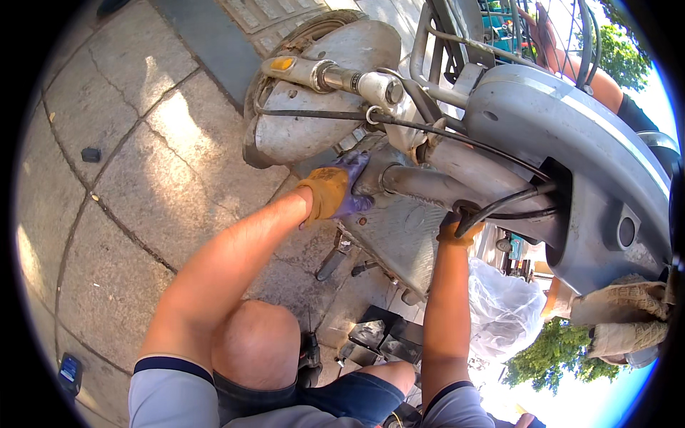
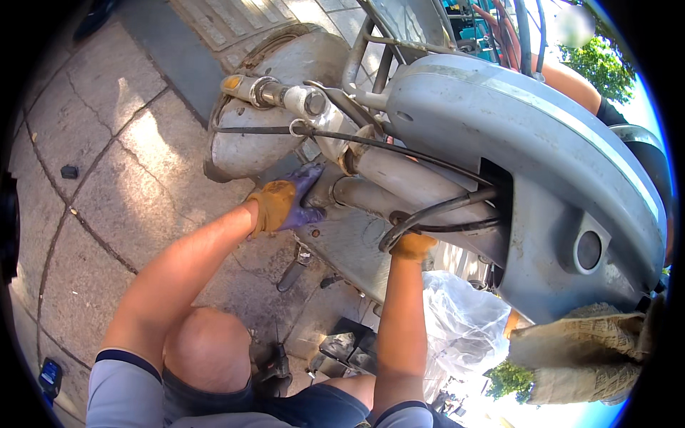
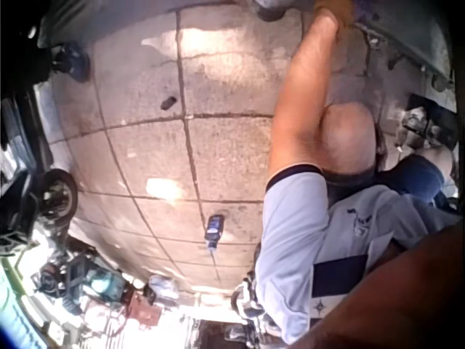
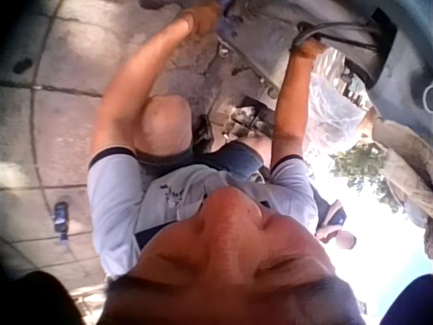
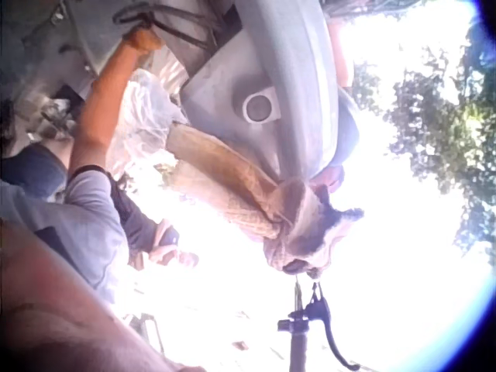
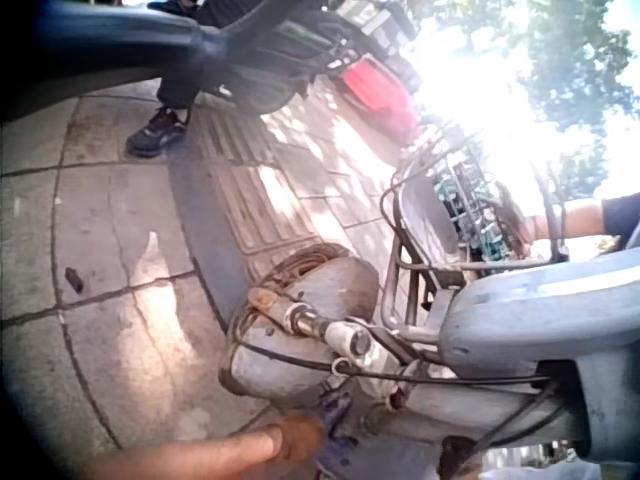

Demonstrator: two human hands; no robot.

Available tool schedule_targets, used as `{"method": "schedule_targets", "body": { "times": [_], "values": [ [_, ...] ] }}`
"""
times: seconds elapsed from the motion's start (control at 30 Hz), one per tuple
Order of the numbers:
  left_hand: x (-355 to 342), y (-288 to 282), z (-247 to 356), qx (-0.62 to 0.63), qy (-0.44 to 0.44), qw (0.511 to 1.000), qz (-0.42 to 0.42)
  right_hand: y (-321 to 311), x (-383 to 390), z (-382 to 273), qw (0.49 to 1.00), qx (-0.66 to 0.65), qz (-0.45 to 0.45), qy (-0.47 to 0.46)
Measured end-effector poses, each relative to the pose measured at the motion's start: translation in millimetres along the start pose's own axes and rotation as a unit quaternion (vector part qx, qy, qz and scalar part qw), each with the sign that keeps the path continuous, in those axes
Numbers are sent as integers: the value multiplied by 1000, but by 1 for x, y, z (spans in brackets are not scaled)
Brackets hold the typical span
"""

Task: The person sits on the sidewalk and uses a power drill to remove screws from the floorboard of a scooter. They then remove the floorboard and proceed to detach the handlebars from the scooter's stem.

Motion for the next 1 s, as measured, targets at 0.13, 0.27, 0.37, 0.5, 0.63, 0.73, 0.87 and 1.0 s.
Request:
{"method": "schedule_targets", "body": {
  "times": [0.13,0.27,0.37,0.5,0.63,0.73,0.87,1.0],
  "values": [
    [-2,-3,29,-39,-12,998,-46,53,15,30,844,-532,-42,49],
    [-4,-8,30,-129,-20,990,-49,113,40,53,872,-467,8,149],
    [-2,4,31,-100,-6,994,-31,92,26,49,899,-407,28,162],
    [13,3,7,-44,-19,999,6,34,11,11,937,-323,84,104],
    [8,2,-9,-4,-12,1000,22,16,61,-25,910,-395,127,16],
    [25,12,5,39,-27,999,-18,94,94,22,898,-418,95,98],
    [8,10,2,57,-4,998,5,94,68,28,899,-400,90,153],
    [7,18,2,42,5,999,20,59,61,32,928,-341,51,140]
  ]
}}
Point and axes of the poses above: each hand's wrist, its own x-axis away from the middle knuckle, its own y-axis out of the palm, z = x × y, the point moved 5 cm from there along -x, towards the middle knuckle, and after that the axes turned 2 degrees about -x, right-handed, at the moved point
